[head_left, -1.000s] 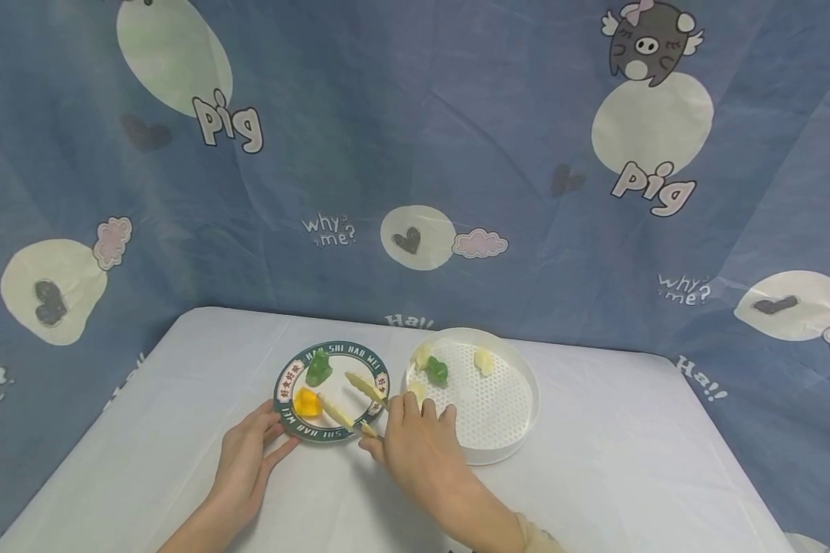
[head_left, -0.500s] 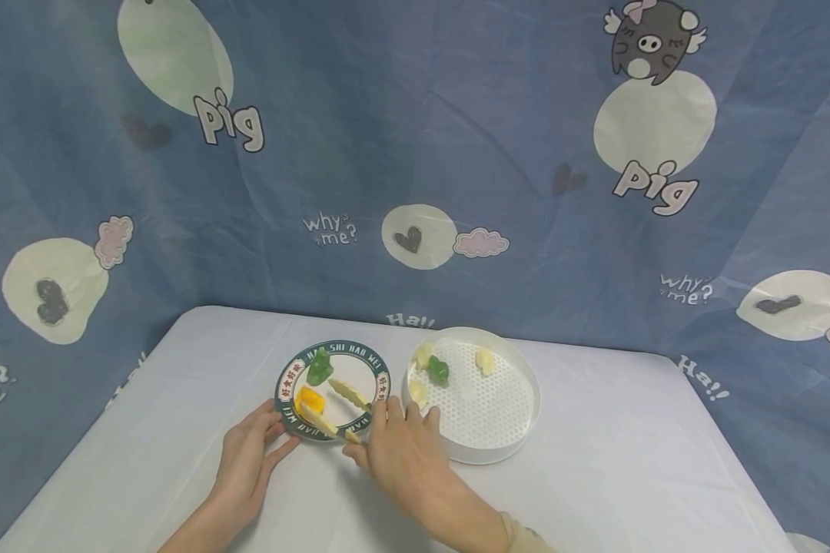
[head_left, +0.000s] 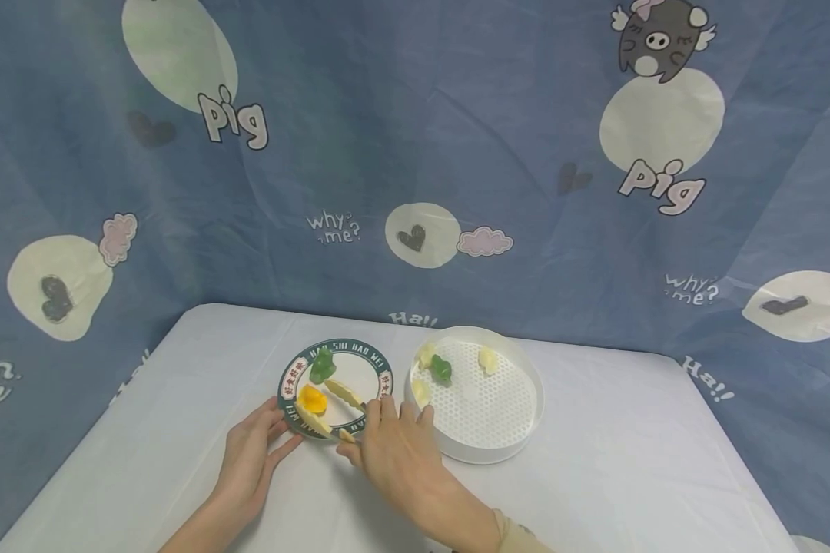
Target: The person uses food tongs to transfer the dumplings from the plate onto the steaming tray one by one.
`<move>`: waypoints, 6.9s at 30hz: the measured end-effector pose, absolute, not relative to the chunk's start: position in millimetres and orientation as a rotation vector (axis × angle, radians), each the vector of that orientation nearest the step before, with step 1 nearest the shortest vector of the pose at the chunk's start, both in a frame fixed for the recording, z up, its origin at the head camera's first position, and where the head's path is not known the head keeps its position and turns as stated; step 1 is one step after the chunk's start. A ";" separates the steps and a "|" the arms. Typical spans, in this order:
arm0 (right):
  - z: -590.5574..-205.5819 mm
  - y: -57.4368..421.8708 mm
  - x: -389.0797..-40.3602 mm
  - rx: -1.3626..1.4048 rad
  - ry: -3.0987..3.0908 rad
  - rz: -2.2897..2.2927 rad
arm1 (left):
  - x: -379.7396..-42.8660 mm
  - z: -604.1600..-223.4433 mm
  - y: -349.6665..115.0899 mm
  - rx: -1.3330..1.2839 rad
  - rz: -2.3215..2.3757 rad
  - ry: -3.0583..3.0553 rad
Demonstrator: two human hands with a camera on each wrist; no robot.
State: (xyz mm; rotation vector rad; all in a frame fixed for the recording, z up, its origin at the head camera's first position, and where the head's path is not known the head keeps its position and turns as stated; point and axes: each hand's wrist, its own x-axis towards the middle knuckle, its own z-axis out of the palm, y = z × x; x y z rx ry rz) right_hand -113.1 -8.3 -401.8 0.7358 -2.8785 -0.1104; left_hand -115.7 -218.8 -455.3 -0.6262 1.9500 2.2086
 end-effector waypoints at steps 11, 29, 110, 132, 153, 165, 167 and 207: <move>-405.9 -11.2 -113.4 0.741 -2.853 -0.165 | -116.0 -455.2 -218.7 -0.628 2.209 1.942; -412.3 -14.4 -115.4 0.755 -2.852 -0.173 | -115.1 -454.9 -219.0 -0.608 2.189 1.979; -384.7 75.3 -129.3 0.461 -2.911 0.127 | -116.4 -454.9 -219.3 -0.579 2.165 1.997; -379.2 117.3 -139.7 0.374 -2.909 0.127 | -116.1 -455.1 -219.2 -0.603 2.173 1.988; -373.1 141.5 -142.8 0.327 -2.916 0.145 | -116.4 -454.9 -219.4 -0.584 2.150 2.008; -372.7 140.9 -143.5 0.292 -2.940 0.166 | -116.4 -455.9 -219.9 -0.581 2.133 2.020; -373.2 140.1 -143.3 0.293 -2.938 0.168 | -116.5 -455.6 -219.5 -0.589 2.134 2.017; -377.2 82.2 -140.0 0.460 -2.857 0.096 | -118.6 -456.1 -220.8 -0.565 2.151 2.008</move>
